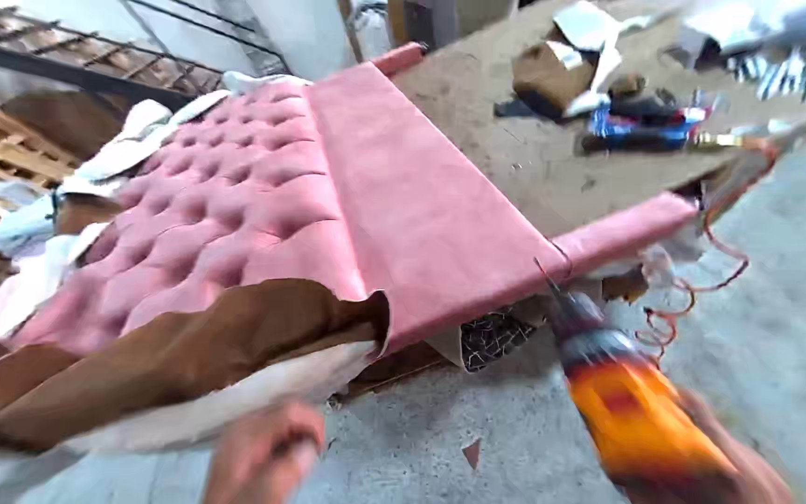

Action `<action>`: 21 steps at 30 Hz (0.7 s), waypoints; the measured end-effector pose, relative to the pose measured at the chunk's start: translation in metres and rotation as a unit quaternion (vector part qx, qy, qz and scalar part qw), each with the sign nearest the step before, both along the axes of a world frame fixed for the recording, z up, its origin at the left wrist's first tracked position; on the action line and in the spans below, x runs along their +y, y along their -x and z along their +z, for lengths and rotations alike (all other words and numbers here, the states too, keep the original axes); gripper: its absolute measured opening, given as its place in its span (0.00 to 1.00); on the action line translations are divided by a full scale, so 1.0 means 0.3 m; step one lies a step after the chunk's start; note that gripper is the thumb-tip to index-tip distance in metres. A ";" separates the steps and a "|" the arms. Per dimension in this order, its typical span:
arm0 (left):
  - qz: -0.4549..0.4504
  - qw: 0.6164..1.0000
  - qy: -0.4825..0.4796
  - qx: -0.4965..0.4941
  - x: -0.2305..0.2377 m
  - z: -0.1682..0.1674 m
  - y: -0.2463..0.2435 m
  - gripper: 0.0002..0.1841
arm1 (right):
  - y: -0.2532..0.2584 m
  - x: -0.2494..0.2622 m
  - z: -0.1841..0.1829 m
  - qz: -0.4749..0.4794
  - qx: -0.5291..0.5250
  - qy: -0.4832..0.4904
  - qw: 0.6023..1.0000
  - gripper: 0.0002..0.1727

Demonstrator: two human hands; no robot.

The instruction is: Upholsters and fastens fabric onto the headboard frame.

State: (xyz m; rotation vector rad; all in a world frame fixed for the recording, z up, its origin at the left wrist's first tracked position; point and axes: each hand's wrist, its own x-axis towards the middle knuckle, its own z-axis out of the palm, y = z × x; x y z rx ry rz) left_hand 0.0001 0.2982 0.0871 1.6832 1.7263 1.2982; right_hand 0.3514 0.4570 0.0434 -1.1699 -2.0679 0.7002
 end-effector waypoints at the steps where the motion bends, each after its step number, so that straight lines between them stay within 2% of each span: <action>1: 0.039 0.996 -0.037 0.067 0.028 0.078 0.102 0.16 | 0.095 0.120 0.069 0.011 -0.079 -0.055 0.995 0.37; 2: 0.074 0.987 -0.058 0.130 0.065 0.136 0.199 0.15 | 0.196 0.232 0.109 0.021 -0.136 -0.074 0.988 0.37; 4: 0.135 0.964 -0.031 0.227 0.153 0.208 0.363 0.13 | 0.395 0.429 0.111 0.043 -0.237 -0.071 0.968 0.38; 7: 0.147 0.949 0.045 0.275 0.274 0.207 0.556 0.14 | 0.600 0.593 0.022 0.107 -0.291 -0.093 0.946 0.39; 9: 0.130 0.944 0.090 0.290 0.367 0.184 0.645 0.15 | 0.687 0.553 0.073 0.161 -0.270 -0.109 0.943 0.42; 10: 0.122 0.943 0.115 0.286 0.406 0.162 0.675 0.16 | 0.733 0.476 0.107 0.215 -0.236 -0.142 0.937 0.46; 13: 0.105 0.942 0.179 0.264 0.456 0.019 0.690 0.16 | 0.872 0.212 0.026 0.410 -0.163 -0.243 0.864 0.51; 15: 0.121 0.939 0.180 0.269 0.468 -0.035 0.677 0.16 | 0.953 0.196 -0.072 0.458 -0.147 -0.290 0.828 0.44; 19: 0.133 0.961 0.119 0.210 0.439 -0.070 0.696 0.16 | 0.997 0.250 -0.138 0.499 -0.043 -0.346 0.793 0.15; 21: 0.135 0.968 0.098 0.188 0.440 -0.073 0.703 0.15 | 1.004 0.262 -0.149 0.509 0.002 -0.351 0.786 0.10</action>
